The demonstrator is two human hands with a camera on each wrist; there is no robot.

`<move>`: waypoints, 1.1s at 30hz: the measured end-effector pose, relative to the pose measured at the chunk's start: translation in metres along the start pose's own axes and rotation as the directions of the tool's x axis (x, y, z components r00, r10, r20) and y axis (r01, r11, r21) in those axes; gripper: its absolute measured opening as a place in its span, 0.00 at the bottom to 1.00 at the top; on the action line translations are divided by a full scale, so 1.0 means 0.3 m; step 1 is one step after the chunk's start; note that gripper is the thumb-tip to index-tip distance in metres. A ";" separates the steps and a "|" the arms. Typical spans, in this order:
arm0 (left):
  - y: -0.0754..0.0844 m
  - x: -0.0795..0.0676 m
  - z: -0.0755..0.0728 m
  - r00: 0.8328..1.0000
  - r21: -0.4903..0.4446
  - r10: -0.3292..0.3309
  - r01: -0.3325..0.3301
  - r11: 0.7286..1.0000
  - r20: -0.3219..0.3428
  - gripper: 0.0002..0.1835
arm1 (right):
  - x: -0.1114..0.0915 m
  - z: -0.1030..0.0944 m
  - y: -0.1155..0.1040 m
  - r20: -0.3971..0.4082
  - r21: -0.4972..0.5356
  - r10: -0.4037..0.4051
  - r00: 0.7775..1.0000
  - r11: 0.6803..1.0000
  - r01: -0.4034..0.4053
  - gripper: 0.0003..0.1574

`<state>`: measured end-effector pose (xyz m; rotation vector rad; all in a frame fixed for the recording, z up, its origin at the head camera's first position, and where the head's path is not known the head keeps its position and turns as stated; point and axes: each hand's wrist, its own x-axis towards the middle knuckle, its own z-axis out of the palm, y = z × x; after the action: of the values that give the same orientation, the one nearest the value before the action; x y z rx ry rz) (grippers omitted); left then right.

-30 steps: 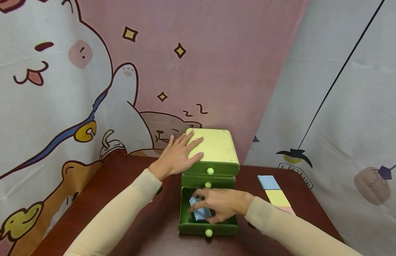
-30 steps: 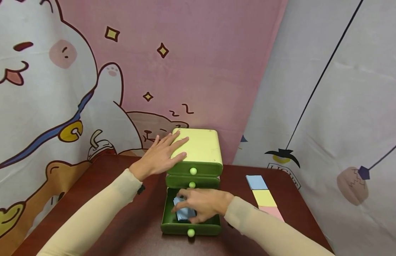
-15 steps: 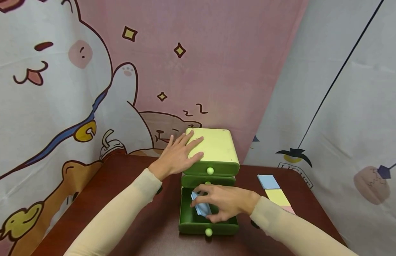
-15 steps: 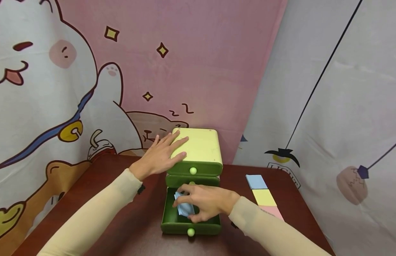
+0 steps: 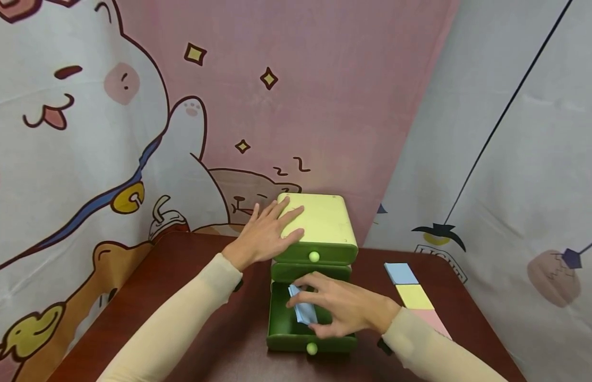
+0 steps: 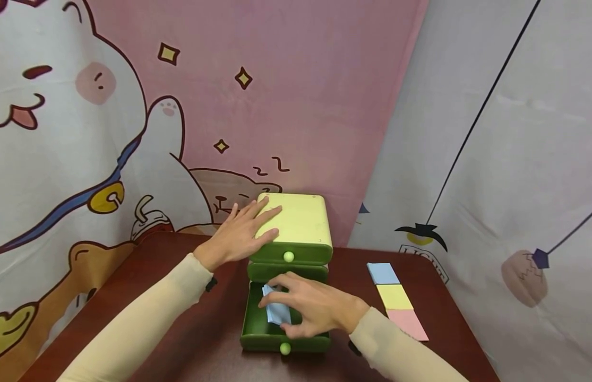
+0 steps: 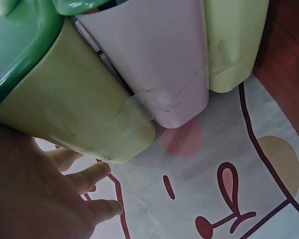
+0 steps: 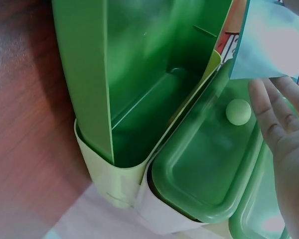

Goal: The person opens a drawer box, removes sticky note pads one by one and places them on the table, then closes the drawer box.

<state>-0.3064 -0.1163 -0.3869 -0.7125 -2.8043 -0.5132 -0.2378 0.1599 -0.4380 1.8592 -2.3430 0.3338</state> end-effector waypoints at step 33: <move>-0.002 0.001 0.004 1.000 0.000 -0.012 0.012 1.000 0.006 0.43 | -0.100 -0.005 -0.068 -0.191 -0.019 0.104 0.976 0.994 -0.110 0.42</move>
<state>-0.3071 -0.1162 -0.3882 -0.6994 -2.8156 -0.5140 -0.2110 0.1841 -0.4419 1.6137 -2.3096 0.4644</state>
